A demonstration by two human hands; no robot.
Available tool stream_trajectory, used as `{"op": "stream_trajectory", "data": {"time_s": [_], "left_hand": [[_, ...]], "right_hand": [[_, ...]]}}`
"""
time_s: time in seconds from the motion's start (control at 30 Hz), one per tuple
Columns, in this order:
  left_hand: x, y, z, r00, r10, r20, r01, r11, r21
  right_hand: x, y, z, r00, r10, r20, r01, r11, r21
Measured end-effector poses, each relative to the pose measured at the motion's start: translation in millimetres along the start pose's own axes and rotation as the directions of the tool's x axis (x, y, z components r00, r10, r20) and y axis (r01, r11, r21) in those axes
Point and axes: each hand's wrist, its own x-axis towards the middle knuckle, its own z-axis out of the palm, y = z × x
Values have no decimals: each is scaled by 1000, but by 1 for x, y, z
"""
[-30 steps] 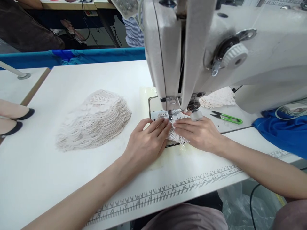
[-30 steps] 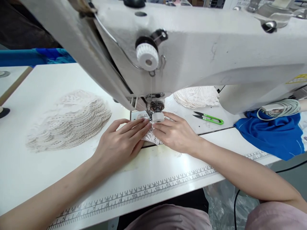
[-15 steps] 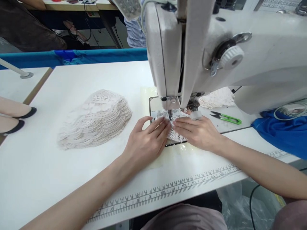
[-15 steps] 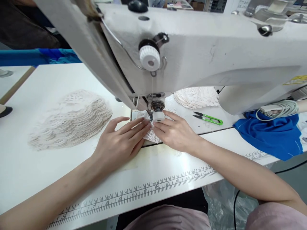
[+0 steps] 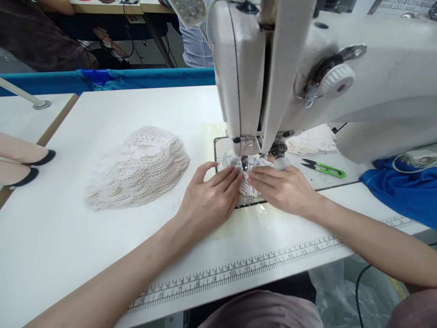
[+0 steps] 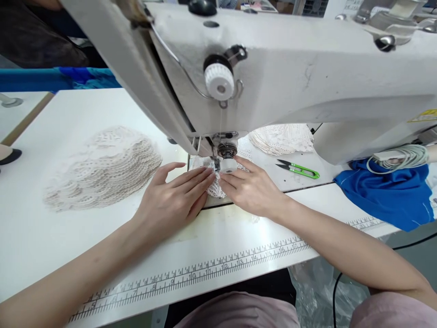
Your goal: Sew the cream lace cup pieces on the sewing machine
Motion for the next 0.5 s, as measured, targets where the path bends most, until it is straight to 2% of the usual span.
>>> {"op": "stream_trajectory", "data": {"time_s": [0.2, 0.5], "left_hand": [[-1, 5, -7, 998, 61, -19, -60, 997, 53], [1, 1, -1, 1000, 6, -18, -5, 998, 61]], "right_hand": [[-1, -3, -2, 1000, -8, 0, 8, 1000, -6], [0, -1, 1, 1000, 16, 23, -16, 1000, -4]]}}
